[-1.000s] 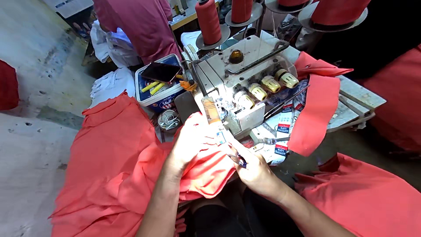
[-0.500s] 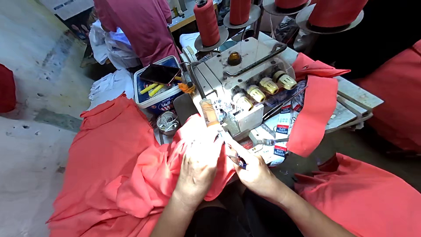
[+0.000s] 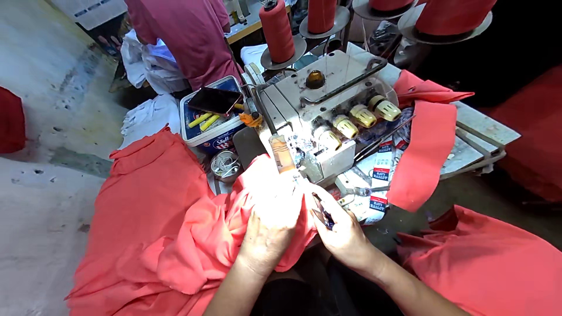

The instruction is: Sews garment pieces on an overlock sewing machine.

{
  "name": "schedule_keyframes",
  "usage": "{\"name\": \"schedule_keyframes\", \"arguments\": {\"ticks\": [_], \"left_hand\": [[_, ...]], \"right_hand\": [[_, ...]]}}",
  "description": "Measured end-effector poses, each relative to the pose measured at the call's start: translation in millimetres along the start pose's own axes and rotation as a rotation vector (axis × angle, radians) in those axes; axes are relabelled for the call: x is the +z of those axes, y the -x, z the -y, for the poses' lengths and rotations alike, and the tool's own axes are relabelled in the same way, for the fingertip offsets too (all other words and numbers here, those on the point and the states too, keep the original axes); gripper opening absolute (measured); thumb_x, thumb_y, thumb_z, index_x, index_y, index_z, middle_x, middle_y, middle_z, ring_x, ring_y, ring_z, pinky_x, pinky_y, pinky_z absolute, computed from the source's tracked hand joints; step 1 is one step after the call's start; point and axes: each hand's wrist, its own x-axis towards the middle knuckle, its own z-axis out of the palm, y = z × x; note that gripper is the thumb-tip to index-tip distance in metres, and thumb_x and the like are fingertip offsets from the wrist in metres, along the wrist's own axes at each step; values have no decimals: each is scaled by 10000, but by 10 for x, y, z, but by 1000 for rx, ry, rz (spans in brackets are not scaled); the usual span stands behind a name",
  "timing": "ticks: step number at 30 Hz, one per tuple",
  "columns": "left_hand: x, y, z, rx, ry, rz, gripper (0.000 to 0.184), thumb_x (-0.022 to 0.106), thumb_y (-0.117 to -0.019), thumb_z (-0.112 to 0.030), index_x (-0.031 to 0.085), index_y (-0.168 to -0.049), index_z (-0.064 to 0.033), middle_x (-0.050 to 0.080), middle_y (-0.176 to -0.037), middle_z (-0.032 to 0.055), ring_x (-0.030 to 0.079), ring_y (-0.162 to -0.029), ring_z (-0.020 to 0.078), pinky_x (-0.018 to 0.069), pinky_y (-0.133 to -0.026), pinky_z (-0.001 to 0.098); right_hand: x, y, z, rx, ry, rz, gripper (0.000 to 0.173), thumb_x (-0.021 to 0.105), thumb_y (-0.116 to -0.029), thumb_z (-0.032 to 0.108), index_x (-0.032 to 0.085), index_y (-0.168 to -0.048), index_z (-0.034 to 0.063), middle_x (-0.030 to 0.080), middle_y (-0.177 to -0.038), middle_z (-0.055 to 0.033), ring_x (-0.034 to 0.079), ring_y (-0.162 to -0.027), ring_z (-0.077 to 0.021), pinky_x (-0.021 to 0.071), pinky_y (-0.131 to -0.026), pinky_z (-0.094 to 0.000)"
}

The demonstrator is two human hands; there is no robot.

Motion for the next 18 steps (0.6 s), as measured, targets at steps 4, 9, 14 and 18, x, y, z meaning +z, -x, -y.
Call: {"name": "schedule_keyframes", "arguments": {"ticks": [4, 9, 14, 18], "left_hand": [[6, -6, 20, -13, 9, 9, 223, 577, -973, -58, 783, -1053, -35, 768, -1066, 122, 737, -1009, 275, 579, -894, 399], [12, -15, 40, -24, 11, 31, 220, 574, -980, -64, 782, -1047, -38, 762, -1046, 126, 737, -974, 278, 590, -849, 407], [8, -25, 45, -38, 22, 64, 224, 566, -980, -58, 780, -1046, -50, 756, -1031, 114, 730, -962, 274, 586, -842, 411], [1, -21, 5, -77, 24, 90, 216, 577, -971, -55, 777, -1050, -47, 746, -1037, 118, 719, -982, 284, 584, -851, 418]], "right_hand": [[14, -9, 9, 36, -23, -8, 508, 591, -921, 46, 541, -1415, -63, 736, -1035, -104, 668, -837, -32, 537, -781, -168], [21, -6, 9, 38, -37, -8, 484, 597, -950, 62, 538, -1415, -62, 732, -1121, -116, 686, -931, -31, 542, -842, -169], [45, -10, -8, 24, -64, -31, 462, 591, -952, 60, 549, -1392, -74, 727, -1065, -96, 644, -851, 20, 516, -796, -127], [43, 7, -10, 31, -68, -33, 456, 591, -950, 59, 551, -1380, -87, 731, -1092, -107, 657, -888, 24, 519, -821, -124]]}}
